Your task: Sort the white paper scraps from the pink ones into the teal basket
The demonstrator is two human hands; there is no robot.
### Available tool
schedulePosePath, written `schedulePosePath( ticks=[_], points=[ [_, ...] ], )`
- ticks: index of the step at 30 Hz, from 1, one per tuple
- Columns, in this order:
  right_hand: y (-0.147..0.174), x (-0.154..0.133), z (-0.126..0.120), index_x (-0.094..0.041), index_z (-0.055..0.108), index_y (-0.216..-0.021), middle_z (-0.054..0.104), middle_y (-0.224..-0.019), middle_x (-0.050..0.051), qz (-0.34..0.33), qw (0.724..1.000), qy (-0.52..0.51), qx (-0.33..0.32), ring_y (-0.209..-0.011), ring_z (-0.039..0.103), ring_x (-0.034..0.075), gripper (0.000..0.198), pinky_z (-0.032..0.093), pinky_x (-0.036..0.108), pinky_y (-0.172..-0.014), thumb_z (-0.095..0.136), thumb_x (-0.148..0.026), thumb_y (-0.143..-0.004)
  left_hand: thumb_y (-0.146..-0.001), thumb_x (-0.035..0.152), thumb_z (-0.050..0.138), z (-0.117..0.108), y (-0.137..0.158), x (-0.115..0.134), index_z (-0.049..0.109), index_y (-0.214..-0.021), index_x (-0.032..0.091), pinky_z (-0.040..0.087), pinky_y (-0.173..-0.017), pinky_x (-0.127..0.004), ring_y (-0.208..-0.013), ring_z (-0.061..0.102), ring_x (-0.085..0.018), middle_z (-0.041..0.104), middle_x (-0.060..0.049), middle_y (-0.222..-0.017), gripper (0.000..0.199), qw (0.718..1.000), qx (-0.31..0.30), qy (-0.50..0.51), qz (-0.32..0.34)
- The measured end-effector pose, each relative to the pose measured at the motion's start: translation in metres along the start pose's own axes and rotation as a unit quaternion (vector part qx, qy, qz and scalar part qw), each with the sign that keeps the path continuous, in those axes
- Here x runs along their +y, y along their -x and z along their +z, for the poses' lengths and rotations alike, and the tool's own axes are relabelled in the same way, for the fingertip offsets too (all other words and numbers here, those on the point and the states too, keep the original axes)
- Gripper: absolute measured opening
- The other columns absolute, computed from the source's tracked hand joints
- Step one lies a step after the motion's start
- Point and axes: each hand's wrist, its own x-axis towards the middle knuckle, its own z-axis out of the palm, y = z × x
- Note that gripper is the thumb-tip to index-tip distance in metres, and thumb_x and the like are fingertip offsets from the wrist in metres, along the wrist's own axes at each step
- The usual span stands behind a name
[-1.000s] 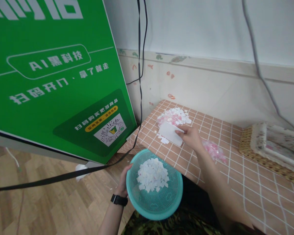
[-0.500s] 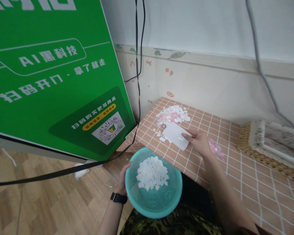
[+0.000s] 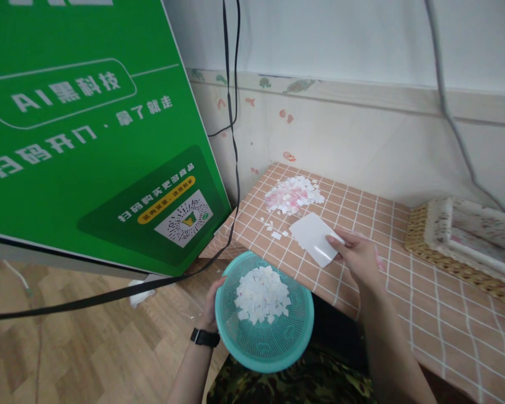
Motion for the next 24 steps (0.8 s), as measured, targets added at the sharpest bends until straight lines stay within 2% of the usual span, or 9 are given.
schedulePosePath(
  ticks=[3,6,10,12,18,24],
  points=[
    [0.006,0.002,-0.006,-0.013,0.066,-0.108,0.068,-0.098,0.011,0.0,0.999,-0.02,0.033,-0.076,0.065,0.024,0.053,0.056,0.034,-0.053,0.069,-0.046,-0.066,-0.072,0.032,0.061,0.0,0.0,-0.002,0.069,-0.077,0.015,0.048,-0.062,-0.029,-0.059,0.062,-0.016,0.071,-0.002,-0.067,0.02,1.0,-0.023,0.0,0.005],
    [0.008,0.005,-0.001,-0.013,0.065,-0.111,0.069,-0.094,0.01,0.01,0.998,-0.021,0.051,-0.074,0.065,0.024,0.055,0.056,0.035,-0.055,0.068,-0.047,-0.067,-0.074,0.033,0.059,0.003,0.001,-0.004,0.069,-0.076,0.015,0.048,-0.062,-0.029,-0.06,0.062,-0.016,0.071,-0.002,-0.067,0.02,1.0,-0.03,0.002,-0.006],
    [0.01,0.009,0.008,-0.011,0.066,-0.108,0.071,-0.079,0.009,-0.011,0.995,0.063,0.079,-0.064,0.065,0.023,0.053,0.054,0.034,-0.052,0.064,-0.048,-0.07,-0.073,0.032,0.062,0.005,0.002,-0.004,0.068,-0.072,0.015,0.047,-0.059,-0.028,-0.056,0.061,-0.015,0.069,-0.001,-0.062,0.018,1.0,-0.016,0.009,-0.009],
    [0.014,0.011,0.006,-0.011,0.067,-0.107,0.071,-0.078,0.009,-0.011,0.994,0.082,0.077,-0.062,0.065,0.024,0.052,0.054,0.033,-0.05,0.063,-0.049,-0.071,-0.071,0.031,0.063,0.005,0.002,-0.003,0.067,-0.07,0.015,0.047,-0.058,-0.027,-0.054,0.06,-0.015,0.068,-0.001,-0.06,0.017,1.0,-0.006,0.01,-0.014],
    [0.037,0.018,-0.013,-0.016,0.065,-0.113,0.072,-0.081,0.007,-0.008,0.995,0.05,0.083,-0.066,0.066,0.025,0.054,0.055,0.035,-0.051,0.064,-0.048,-0.07,-0.07,0.03,0.064,0.007,0.003,-0.005,0.068,-0.068,0.014,0.048,-0.059,-0.029,-0.055,0.061,-0.016,0.069,-0.002,-0.06,0.017,1.0,-0.005,0.007,-0.015],
    [0.044,0.015,-0.013,-0.014,0.064,-0.114,0.072,-0.082,0.008,0.013,0.995,0.05,0.087,-0.063,0.065,0.024,0.052,0.055,0.035,-0.051,0.062,-0.047,-0.073,-0.069,0.03,0.063,0.013,0.002,-0.01,0.07,-0.07,0.014,0.047,-0.06,-0.027,-0.056,0.061,-0.015,0.07,-0.002,-0.062,0.017,1.0,-0.012,-0.016,-0.016]
  ],
)
